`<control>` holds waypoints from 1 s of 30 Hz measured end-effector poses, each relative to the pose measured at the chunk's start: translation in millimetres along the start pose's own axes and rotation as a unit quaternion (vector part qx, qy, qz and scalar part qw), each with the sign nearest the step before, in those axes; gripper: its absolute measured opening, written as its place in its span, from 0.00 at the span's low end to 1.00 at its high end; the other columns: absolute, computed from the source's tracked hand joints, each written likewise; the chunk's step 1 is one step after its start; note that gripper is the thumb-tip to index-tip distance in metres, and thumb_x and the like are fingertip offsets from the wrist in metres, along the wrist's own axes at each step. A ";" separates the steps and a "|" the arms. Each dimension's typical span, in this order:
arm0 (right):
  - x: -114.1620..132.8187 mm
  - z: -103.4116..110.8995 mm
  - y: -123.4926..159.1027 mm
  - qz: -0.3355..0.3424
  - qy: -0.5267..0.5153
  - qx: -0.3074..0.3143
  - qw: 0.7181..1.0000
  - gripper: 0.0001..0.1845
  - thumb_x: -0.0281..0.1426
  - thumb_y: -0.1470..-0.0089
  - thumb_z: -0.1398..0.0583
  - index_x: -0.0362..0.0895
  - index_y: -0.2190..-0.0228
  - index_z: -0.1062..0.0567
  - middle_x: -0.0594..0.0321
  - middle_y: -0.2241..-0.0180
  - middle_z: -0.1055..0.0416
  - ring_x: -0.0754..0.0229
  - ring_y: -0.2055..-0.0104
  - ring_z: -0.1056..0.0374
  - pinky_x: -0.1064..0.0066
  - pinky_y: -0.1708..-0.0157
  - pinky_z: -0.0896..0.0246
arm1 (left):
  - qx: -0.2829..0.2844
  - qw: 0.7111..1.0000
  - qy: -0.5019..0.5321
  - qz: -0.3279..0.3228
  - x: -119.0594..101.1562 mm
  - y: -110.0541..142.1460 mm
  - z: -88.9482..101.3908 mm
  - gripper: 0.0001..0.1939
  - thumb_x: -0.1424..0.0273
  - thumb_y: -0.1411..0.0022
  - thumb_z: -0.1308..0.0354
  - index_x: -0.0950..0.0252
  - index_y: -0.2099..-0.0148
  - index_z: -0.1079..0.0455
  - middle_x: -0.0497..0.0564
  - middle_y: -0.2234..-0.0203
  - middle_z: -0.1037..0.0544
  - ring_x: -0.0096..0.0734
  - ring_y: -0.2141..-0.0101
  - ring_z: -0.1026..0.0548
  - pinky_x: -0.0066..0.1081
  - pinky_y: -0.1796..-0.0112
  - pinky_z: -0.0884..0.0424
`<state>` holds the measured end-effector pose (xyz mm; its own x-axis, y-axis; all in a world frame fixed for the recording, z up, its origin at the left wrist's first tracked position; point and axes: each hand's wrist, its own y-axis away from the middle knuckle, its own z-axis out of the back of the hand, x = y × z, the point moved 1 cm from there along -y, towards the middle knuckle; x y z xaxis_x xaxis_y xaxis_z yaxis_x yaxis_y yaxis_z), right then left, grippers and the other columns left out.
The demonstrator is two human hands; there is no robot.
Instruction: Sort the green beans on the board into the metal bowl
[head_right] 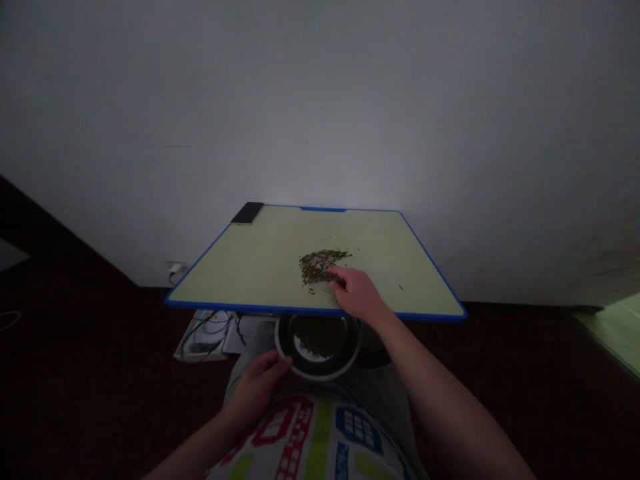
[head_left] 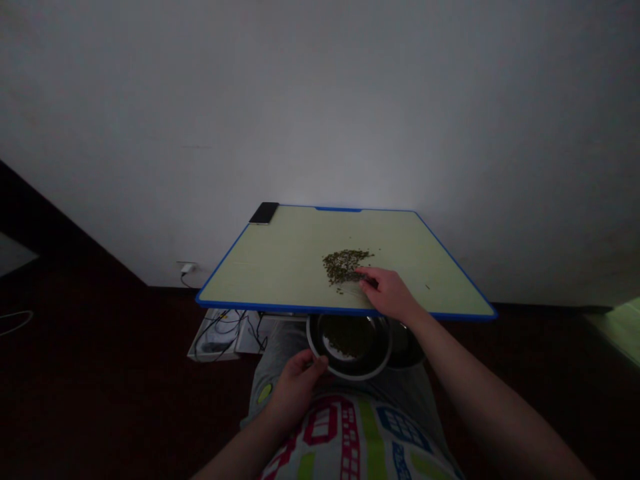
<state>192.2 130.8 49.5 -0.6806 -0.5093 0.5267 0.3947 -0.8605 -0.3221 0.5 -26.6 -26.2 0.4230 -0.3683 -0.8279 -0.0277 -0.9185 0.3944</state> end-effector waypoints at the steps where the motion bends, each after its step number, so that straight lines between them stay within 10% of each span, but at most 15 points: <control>1: 0.7 -0.5 -0.5 0.005 -0.003 0.001 1.000 0.20 0.28 0.46 0.43 0.41 0.52 0.23 0.54 0.62 0.20 0.56 0.64 0.26 0.62 0.60 0.33 | 0.002 1.000 0.000 -0.001 0.2 0.1 0.0 0.14 0.58 0.57 0.29 0.62 0.71 0.22 0.47 0.76 0.17 0.36 0.71 0.20 0.31 0.63 0.25; 12: 9.0 -6.2 -1.4 0.050 -0.016 0.053 0.997 0.20 0.28 0.45 0.43 0.44 0.51 0.23 0.55 0.53 0.23 0.52 0.53 0.26 0.59 0.50 0.35 | -0.003 1.000 -0.006 -0.005 -3.0 2.4 -2.0 0.16 0.57 0.58 0.28 0.62 0.71 0.21 0.47 0.76 0.16 0.36 0.72 0.20 0.31 0.64 0.26; 25: 10.9 0.7 2.8 0.054 -0.109 0.148 0.981 0.19 0.29 0.47 0.42 0.45 0.53 0.21 0.60 0.66 0.20 0.60 0.69 0.28 0.68 0.66 0.34 | -0.006 1.000 -0.019 -0.010 -5.7 4.2 -1.6 0.17 0.56 0.57 0.29 0.63 0.69 0.21 0.48 0.75 0.16 0.38 0.68 0.20 0.31 0.63 0.26; 30: 8.7 3.0 15.1 0.025 -0.081 0.063 0.994 0.19 0.30 0.46 0.42 0.44 0.53 0.21 0.59 0.66 0.20 0.59 0.68 0.28 0.67 0.64 0.34 | -0.007 1.000 -0.017 -0.015 -6.9 5.2 -2.8 0.17 0.56 0.57 0.29 0.63 0.69 0.21 0.49 0.74 0.16 0.39 0.69 0.20 0.33 0.62 0.26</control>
<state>194.1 113.3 51.5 -0.5533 -0.5385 0.6355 0.5075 -0.8229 -0.2554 -0.1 -28.4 -17.4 0.3917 -0.3464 -0.8524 -0.0034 -0.9269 0.3752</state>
